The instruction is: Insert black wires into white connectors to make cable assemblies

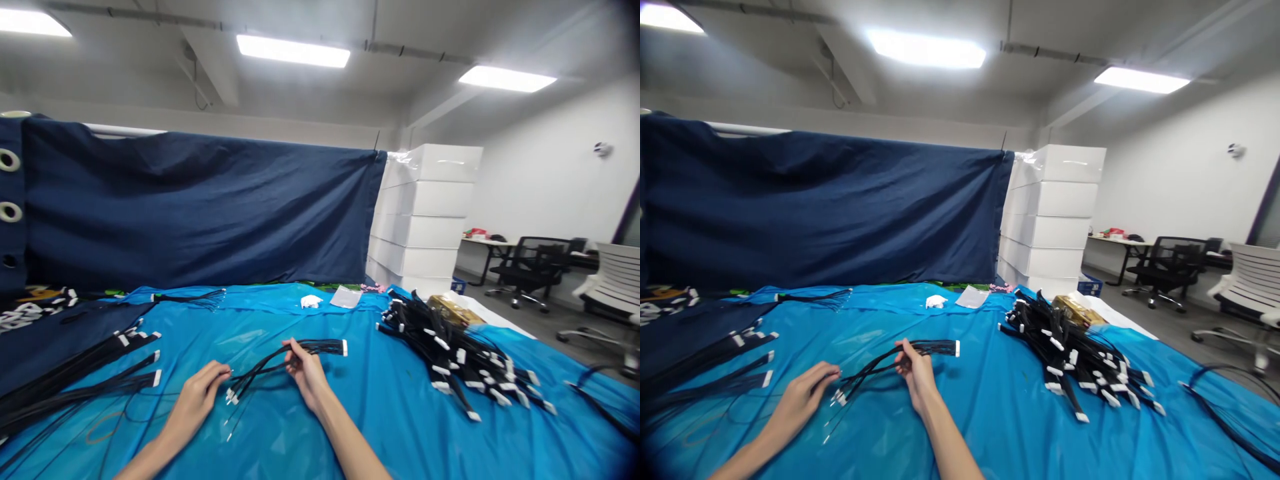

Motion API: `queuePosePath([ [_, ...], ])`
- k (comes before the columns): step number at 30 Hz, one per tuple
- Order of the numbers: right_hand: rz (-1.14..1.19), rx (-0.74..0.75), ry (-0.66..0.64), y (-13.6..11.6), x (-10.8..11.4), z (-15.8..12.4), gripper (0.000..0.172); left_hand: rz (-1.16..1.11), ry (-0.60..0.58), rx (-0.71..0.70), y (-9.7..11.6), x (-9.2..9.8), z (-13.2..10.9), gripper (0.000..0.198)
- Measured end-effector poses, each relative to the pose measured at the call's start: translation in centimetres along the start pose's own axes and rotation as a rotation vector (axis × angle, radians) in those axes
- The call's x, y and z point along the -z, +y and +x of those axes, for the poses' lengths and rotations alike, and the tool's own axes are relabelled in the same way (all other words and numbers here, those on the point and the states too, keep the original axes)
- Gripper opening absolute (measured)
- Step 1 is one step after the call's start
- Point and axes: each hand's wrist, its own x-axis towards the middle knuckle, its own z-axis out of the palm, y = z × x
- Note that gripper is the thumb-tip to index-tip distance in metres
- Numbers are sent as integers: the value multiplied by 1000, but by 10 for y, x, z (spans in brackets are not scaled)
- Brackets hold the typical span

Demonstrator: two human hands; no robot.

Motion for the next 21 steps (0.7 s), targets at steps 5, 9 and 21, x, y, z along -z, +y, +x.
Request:
queuePosePath([
  [5, -56, -58, -123, 0, -5, -8, 43, -20, 153, 35, 1, 1, 2, 22],
  [9, -19, -6, -72, -2, -2, -5, 39, -23, 247, 238, -4, 4, 3, 24],
  [21, 166, 121, 163, -24, 20, 7, 37, 58, -63, 44, 0, 12, 1, 29],
])
